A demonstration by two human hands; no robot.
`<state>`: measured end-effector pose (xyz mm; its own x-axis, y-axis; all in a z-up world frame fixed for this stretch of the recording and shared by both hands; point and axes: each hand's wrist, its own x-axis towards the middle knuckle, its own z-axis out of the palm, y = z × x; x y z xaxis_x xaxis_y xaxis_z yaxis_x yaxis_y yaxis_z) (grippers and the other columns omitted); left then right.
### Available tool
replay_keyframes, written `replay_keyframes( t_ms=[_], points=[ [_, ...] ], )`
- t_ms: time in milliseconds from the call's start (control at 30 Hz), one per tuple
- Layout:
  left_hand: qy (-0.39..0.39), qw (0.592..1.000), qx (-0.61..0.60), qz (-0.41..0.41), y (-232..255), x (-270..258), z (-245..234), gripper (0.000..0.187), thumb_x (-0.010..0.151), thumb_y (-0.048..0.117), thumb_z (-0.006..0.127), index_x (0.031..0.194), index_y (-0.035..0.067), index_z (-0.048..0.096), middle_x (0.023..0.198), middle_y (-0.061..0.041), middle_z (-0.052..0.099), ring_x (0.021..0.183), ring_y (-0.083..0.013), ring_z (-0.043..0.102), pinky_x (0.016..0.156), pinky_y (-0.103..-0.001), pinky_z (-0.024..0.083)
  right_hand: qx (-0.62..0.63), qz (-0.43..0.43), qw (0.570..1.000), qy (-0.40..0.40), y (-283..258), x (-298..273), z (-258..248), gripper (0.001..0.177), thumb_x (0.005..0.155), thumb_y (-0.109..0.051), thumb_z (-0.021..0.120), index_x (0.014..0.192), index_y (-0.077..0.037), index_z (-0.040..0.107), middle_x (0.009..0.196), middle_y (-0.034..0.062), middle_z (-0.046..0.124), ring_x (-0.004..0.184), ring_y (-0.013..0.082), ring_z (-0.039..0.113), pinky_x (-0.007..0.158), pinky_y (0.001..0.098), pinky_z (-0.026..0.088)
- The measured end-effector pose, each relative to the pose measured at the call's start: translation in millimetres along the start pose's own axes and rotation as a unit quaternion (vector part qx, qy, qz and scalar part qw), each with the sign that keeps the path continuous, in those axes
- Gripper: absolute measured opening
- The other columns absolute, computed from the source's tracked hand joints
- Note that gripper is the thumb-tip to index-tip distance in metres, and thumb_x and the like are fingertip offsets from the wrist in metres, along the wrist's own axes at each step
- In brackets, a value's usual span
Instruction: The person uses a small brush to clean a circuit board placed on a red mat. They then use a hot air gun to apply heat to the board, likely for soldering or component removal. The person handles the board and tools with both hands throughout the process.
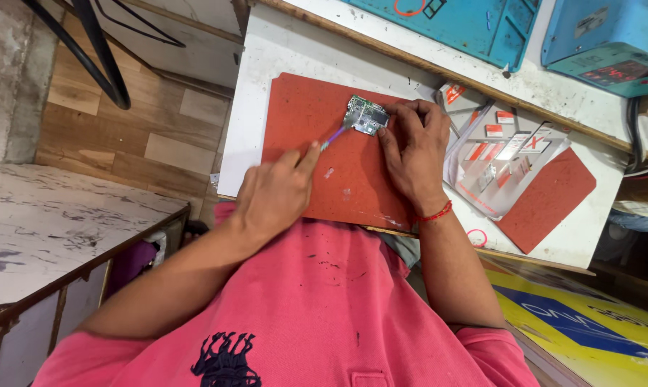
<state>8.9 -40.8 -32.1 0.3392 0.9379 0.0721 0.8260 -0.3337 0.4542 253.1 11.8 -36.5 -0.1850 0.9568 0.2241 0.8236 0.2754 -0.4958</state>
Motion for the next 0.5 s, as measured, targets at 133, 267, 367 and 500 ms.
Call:
replay_keyframes(
  t_ms=[133, 267, 367, 500],
  points=[
    [0.02, 1.0, -0.003, -0.007, 3.9, -2.4, 3.6, 0.043, 0.089, 0.009, 0.065, 0.131, 0.002, 0.067, 0.086, -0.014, 0.069, 0.053, -0.0308, 0.068, 0.046, -0.042, 0.054, -0.005, 0.011, 1.0, -0.002, 1.9, -2.0, -0.1, 0.033, 0.092, -0.013, 0.079, 0.123, -0.009, 0.07, 0.123, 0.0142, 0.055, 0.116, 0.0352, 0.049, 0.105, 0.0468, 0.041],
    [0.052, 0.998, 0.019, 0.018, -1.2, 32.7, 16.2, 0.056, 0.079, 0.017, 0.068, 0.132, -0.003, 0.065, 0.089, -0.016, 0.069, 0.056, -0.0296, 0.069, 0.05, -0.039, 0.055, 0.001, -0.005, 1.0, 0.002, 1.1, -0.5, 0.7, 0.032, 0.093, -0.012, 0.078, 0.124, -0.009, 0.07, 0.125, 0.0139, 0.056, 0.118, 0.0349, 0.05, 0.105, 0.0459, 0.041],
    [0.047, 0.998, 0.029, 0.019, 3.2, 18.6, 13.8, 0.054, 0.081, 0.018, 0.068, 0.131, -0.003, 0.064, 0.089, -0.017, 0.069, 0.055, -0.0295, 0.069, 0.05, -0.04, 0.055, -0.004, -0.005, 1.0, 0.0, 1.4, -1.9, -1.0, 0.034, 0.093, -0.012, 0.079, 0.125, -0.008, 0.07, 0.124, 0.0144, 0.056, 0.117, 0.0353, 0.05, 0.105, 0.0461, 0.041],
    [-0.007, 0.999, 0.035, 0.014, 5.9, -3.3, 4.3, 0.052, 0.083, 0.007, 0.064, 0.135, 0.003, 0.064, 0.085, -0.014, 0.068, 0.056, -0.0292, 0.069, 0.051, -0.04, 0.056, -0.006, -0.011, 1.0, 0.006, 2.8, -0.4, 0.8, 0.035, 0.092, -0.013, 0.08, 0.125, -0.008, 0.07, 0.123, 0.015, 0.055, 0.117, 0.0359, 0.05, 0.105, 0.0466, 0.041]
  ],
)
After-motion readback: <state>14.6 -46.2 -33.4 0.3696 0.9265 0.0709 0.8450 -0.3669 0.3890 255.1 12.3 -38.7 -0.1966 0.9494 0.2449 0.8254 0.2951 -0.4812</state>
